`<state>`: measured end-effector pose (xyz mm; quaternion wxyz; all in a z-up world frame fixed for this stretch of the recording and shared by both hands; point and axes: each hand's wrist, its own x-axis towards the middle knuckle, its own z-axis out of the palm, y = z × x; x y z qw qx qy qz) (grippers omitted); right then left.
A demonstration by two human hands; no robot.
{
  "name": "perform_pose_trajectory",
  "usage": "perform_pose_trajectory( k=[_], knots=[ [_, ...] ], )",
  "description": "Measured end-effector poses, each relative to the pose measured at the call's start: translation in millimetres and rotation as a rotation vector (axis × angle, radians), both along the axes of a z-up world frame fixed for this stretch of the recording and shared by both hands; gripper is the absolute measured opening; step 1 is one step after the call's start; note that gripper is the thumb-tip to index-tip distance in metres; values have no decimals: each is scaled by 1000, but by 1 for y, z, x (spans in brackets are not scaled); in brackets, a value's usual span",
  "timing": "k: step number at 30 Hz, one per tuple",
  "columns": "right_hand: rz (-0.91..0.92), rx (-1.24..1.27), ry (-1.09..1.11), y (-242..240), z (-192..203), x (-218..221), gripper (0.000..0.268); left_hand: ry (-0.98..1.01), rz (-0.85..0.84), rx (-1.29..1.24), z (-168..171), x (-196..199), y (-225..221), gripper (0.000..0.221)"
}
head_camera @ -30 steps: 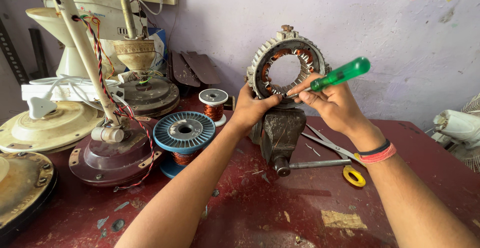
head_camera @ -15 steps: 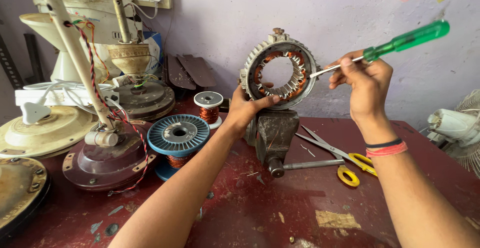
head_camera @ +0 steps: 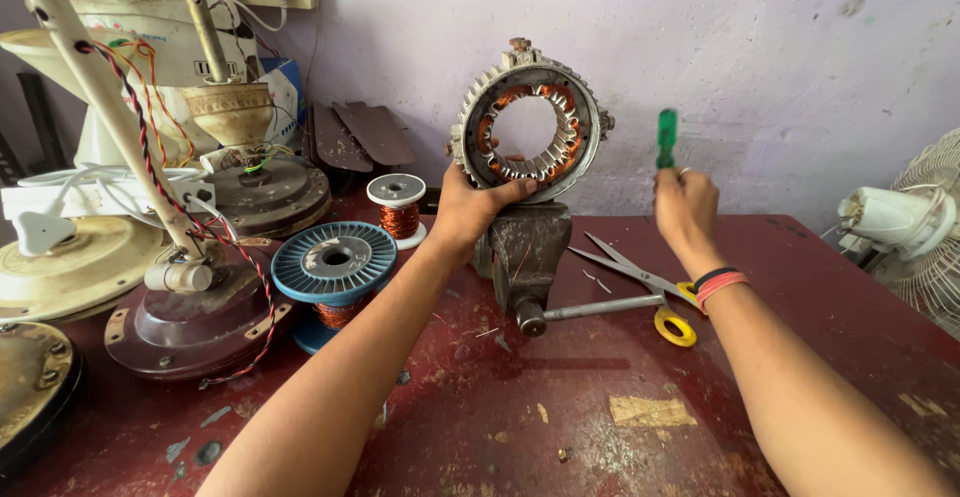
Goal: The person winds copper wire by hand into the slots of a motor stator held in a bench vise. They use a green-handled screwdriver to push the wire into place and occasionally adjust the stator orientation. The work continues across multiple slots without completing the entire winding.
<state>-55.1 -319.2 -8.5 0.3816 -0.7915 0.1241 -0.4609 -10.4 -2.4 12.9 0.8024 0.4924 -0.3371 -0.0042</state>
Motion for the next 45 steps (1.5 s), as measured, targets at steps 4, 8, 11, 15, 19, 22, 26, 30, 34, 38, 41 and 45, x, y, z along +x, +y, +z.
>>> perform_pose_trajectory(
  k=[4,8,11,15,19,22,26,30,34,38,41,45],
  knots=[
    [-168,-233,374,-12,-19,-8,39,38,25,71,2,0,1,77],
    [-168,-304,622,-20,-33,-18,36,49,10,65,1,0,2,77],
    [-165,-273,714,-24,-41,-21,36,58,-17,36,0,2,0,76],
    [-129,-258,689,-26,-46,-25,36,52,0,56,-3,4,-1,72],
    [-109,-292,703,-18,-43,-29,34,48,45,87,-4,4,-2,74],
    [-130,-285,742,-11,-39,-29,33,49,-17,22,-3,3,-2,74],
    [-133,-320,730,-13,-42,-29,38,87,7,128,3,3,3,84],
    [-96,-243,467,-27,-46,-27,40,124,-77,116,12,8,13,96],
    [-156,-283,233,-30,-22,-30,24,196,-42,154,16,7,12,119],
    [-180,-417,83,-1,41,-50,15,214,-32,72,17,5,7,130],
    [34,-470,136,37,88,-75,16,211,300,32,15,7,8,121],
    [343,-541,190,97,116,-97,26,-38,544,-352,34,21,29,41]
  ],
)
